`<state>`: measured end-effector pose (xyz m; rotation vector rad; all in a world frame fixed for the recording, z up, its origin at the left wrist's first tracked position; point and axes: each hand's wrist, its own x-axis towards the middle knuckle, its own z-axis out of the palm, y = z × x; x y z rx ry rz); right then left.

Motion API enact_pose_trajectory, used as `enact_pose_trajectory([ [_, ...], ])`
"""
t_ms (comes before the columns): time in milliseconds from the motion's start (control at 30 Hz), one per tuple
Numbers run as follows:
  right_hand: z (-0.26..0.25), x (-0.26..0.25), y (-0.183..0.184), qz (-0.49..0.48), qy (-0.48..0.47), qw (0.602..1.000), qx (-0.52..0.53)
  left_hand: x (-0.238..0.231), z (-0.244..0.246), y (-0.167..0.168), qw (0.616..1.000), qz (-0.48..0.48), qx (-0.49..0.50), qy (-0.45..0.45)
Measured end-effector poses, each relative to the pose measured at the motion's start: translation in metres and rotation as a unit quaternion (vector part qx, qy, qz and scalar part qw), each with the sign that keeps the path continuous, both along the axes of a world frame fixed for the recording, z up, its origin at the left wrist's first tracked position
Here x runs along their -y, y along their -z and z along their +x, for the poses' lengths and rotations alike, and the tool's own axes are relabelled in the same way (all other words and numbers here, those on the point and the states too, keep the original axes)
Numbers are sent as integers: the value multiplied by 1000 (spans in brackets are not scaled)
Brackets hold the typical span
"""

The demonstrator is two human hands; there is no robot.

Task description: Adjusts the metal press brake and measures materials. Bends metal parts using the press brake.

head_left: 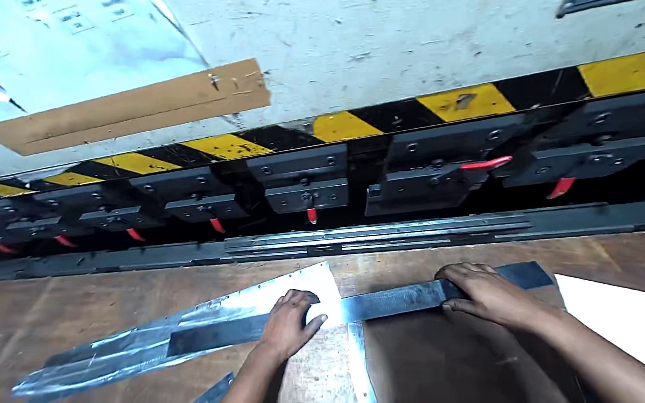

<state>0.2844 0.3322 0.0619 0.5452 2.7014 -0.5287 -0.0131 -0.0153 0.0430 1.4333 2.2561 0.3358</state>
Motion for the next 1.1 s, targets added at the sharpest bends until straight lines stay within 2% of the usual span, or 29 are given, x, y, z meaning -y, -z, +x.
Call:
enact_pose_trajectory([
  [67,-5,0,-6,-10,-5,1000,16,23,-17,-8,999,-34,9,15],
  [167,-9,3,-10,-17,-6,1000,13,53,-41,-13,997,-77,19,-13],
  [367,-8,9,-10,6,1,1000,27,47,-40,-30,987,-151,45,-10],
  [600,13,21,5,73,-4,997,-41,55,-28,-24,995,-96,-10,-29],
  [700,27,28,16,119,-8,987,-112,64,-18,-15,995,-15,-94,-18],
  [833,36,31,26,181,-51,961,-203,76,-12,1,971,93,-221,23],
  [967,39,30,28,176,-92,949,-246,84,-9,13,955,163,-243,42],
  [1100,41,28,31,175,-71,959,-214,81,-9,6,965,103,-240,25],
])
